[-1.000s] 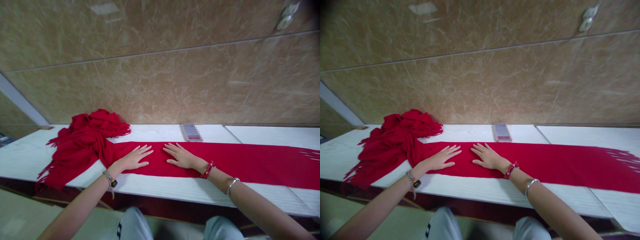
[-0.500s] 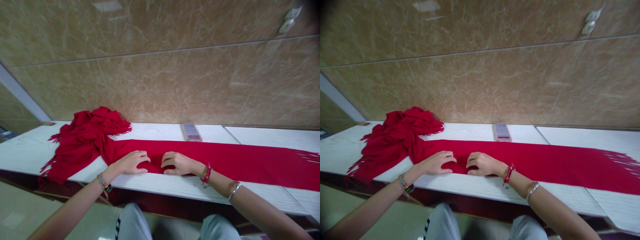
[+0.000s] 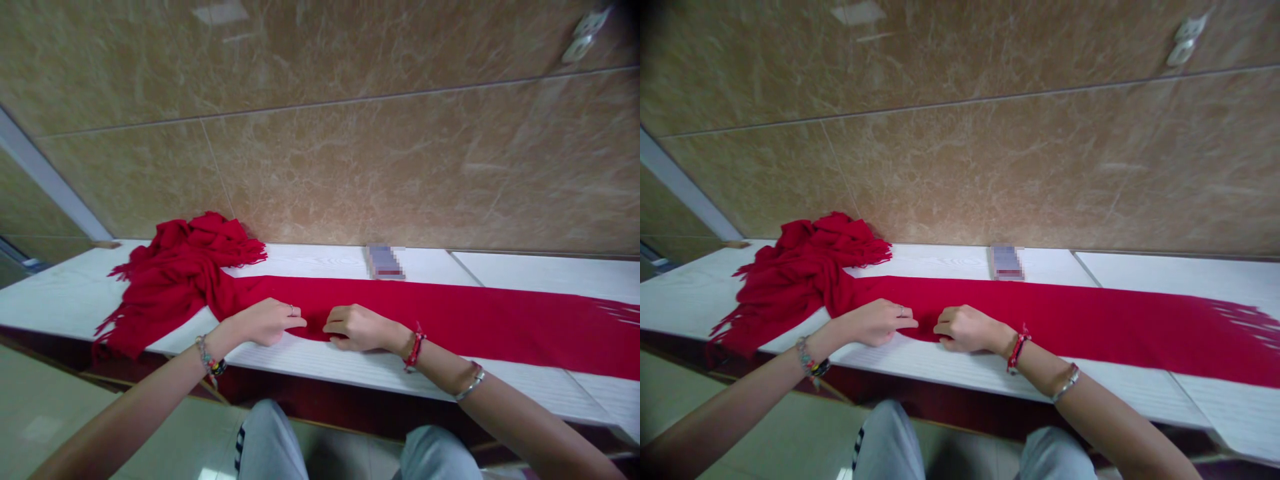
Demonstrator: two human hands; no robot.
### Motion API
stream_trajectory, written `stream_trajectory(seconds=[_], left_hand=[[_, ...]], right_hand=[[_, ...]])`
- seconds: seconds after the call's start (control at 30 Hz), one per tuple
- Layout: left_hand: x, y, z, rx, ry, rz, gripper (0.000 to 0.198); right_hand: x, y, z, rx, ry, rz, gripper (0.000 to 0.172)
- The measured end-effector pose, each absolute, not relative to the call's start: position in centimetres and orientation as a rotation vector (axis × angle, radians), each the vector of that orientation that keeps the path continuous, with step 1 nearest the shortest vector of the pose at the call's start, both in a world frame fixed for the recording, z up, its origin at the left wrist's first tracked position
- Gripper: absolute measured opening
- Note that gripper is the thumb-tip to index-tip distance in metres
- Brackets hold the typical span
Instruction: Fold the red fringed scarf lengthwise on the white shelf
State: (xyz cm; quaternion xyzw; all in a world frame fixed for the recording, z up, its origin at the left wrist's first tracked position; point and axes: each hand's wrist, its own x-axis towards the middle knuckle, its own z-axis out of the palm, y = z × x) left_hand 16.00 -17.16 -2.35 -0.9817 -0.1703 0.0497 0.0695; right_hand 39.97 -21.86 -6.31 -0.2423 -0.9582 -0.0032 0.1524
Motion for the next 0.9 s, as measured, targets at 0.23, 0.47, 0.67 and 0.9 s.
stream_trajectory(seconds=[0.23,0.47,0.67,0.9], left_hand=[[16.4,-17.1,-2.4,-2.940,-0.545,0.120,0.032],[16.4,-17.1,-2.0,-2.856,-0.520,0.113,0.018],[15.6,-17.2,-2.7,-2.887,-0.574,-0.077,0.019],[15.1,-17.5,-4.7,-2.904,-0.588,-0.030,0.015]], right_hand=[[39.9,-22.2,-6.0,-0.759,-2.736,-0.008,0.023],[39.8,-22.5,-5.5,-0.824,-2.743,-0.056,0.021],[40.0,-22.9,-5.1,-0.876,-2.727,-0.089,0.024],[40.1,-22.9,-5.5,-0.880,-2.775,-0.104,0.019]])
